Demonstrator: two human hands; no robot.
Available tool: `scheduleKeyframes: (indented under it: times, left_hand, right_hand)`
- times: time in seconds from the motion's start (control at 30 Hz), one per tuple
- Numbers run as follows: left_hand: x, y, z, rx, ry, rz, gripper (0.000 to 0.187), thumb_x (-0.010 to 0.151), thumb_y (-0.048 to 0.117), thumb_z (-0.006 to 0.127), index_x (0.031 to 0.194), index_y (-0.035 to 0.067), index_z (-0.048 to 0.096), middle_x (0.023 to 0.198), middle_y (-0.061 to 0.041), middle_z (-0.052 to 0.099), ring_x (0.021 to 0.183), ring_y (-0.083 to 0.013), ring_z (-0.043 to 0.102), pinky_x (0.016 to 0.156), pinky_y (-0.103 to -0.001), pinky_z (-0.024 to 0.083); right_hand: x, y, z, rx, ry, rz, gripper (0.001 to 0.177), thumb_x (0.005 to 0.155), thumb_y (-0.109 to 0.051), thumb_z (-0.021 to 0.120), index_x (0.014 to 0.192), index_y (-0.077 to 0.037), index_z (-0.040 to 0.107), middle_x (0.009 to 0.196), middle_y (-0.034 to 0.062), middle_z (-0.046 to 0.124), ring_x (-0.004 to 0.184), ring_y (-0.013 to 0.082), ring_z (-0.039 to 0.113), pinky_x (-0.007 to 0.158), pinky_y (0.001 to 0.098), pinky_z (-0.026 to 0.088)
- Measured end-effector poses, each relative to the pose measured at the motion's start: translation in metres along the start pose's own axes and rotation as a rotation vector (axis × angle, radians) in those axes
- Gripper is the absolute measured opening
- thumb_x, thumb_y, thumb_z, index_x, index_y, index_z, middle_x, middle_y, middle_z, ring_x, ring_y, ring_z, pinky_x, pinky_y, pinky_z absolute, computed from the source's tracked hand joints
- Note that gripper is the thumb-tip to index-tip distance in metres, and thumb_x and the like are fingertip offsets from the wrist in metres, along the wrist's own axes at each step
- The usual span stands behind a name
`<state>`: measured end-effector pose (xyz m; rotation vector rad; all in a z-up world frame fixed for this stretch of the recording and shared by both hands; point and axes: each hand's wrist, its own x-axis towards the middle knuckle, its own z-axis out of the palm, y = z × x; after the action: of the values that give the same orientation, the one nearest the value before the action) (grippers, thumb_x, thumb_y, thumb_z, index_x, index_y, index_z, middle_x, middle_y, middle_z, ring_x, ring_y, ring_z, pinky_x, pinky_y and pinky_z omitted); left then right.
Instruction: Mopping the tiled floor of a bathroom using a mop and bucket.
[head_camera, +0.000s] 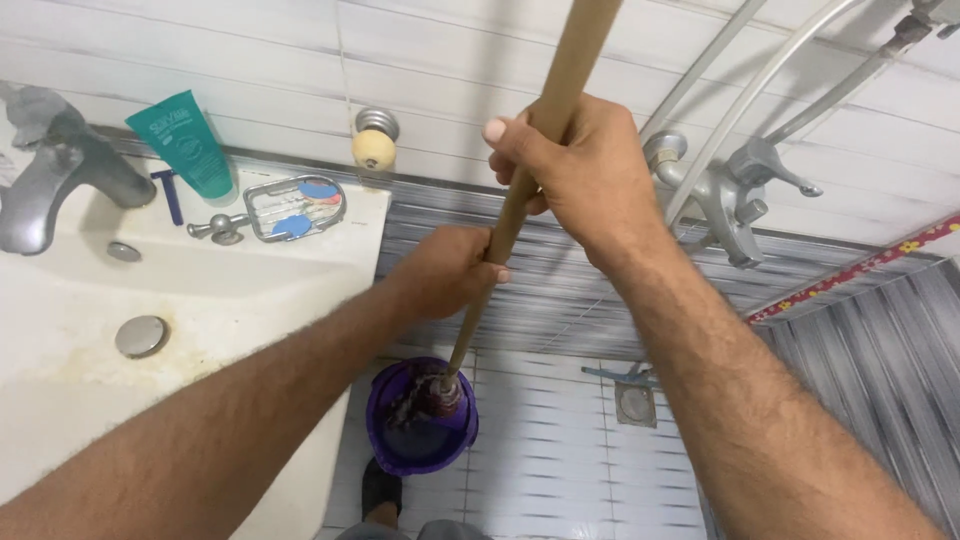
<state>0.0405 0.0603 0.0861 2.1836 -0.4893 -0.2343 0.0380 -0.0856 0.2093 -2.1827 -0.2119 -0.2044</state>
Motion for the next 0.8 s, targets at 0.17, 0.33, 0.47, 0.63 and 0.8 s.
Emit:
scheduleKeyframes:
  times: [0.17, 0.33, 0.47, 0.63, 0.8]
  left_hand:
    - [0.007, -0.032, 0.016, -0.052, -0.146, -0.003, 0.014, 0.091, 0.015, 0.069, 0.101, 0.006, 0.066, 0.096, -0.008, 0.075, 0.093, -0.0231, 0.074, 0.085, -0.041, 0.059]
    - [0.004, -0.035, 0.022, -0.027, -0.225, -0.004, 0.008, 0.092, 0.014, 0.066, 0.097, 0.008, 0.065, 0.095, -0.007, 0.074, 0.095, -0.0217, 0.074, 0.085, -0.04, 0.061]
    - [0.001, -0.024, 0.018, -0.037, -0.243, 0.027, 0.006, 0.092, 0.011, 0.066, 0.095, 0.006, 0.064, 0.093, -0.01, 0.074, 0.092, -0.0238, 0.073, 0.082, -0.042, 0.06]
    - [0.014, -0.038, 0.026, 0.118, -0.232, 0.017, 0.01, 0.093, 0.018, 0.066, 0.094, 0.008, 0.069, 0.088, -0.008, 0.075, 0.087, -0.0246, 0.074, 0.078, -0.041, 0.06]
    - [0.01, -0.058, 0.05, 0.107, -0.186, -0.159, 0.029, 0.093, 0.022, 0.065, 0.119, 0.012, 0.058, 0.09, -0.013, 0.074, 0.086, -0.0273, 0.075, 0.077, -0.04, 0.061]
  right_hand:
    - [-0.01, 0.008, 0.004, 0.091, -0.121, 0.004, 0.03, 0.092, -0.03, 0.071, 0.101, -0.001, 0.068, 0.085, 0.0103, 0.078, 0.08, 0.0155, 0.08, 0.061, 0.0297, 0.069]
    - [-0.019, 0.011, 0.01, 0.013, -0.135, 0.115, 0.031, 0.092, -0.032, 0.072, 0.096, -0.001, 0.07, 0.08, 0.0122, 0.077, 0.073, 0.0177, 0.079, 0.056, 0.0296, 0.068]
    - [-0.019, -0.002, 0.003, -0.065, -0.126, 0.166, 0.035, 0.094, -0.037, 0.071, 0.089, -0.002, 0.071, 0.074, 0.0135, 0.077, 0.065, 0.0184, 0.078, 0.051, 0.0303, 0.064]
    - [-0.022, 0.018, 0.019, 0.004, -0.107, 0.122, 0.03, 0.09, -0.035, 0.072, 0.081, -0.007, 0.071, 0.073, 0.0094, 0.078, 0.061, 0.0127, 0.075, 0.047, 0.0286, 0.062]
    - [-0.04, 0.067, 0.059, 0.111, -0.172, 0.114, 0.031, 0.091, -0.032, 0.075, 0.074, -0.007, 0.07, 0.064, 0.0055, 0.069, 0.053, 0.0102, 0.062, 0.044, 0.0273, 0.052]
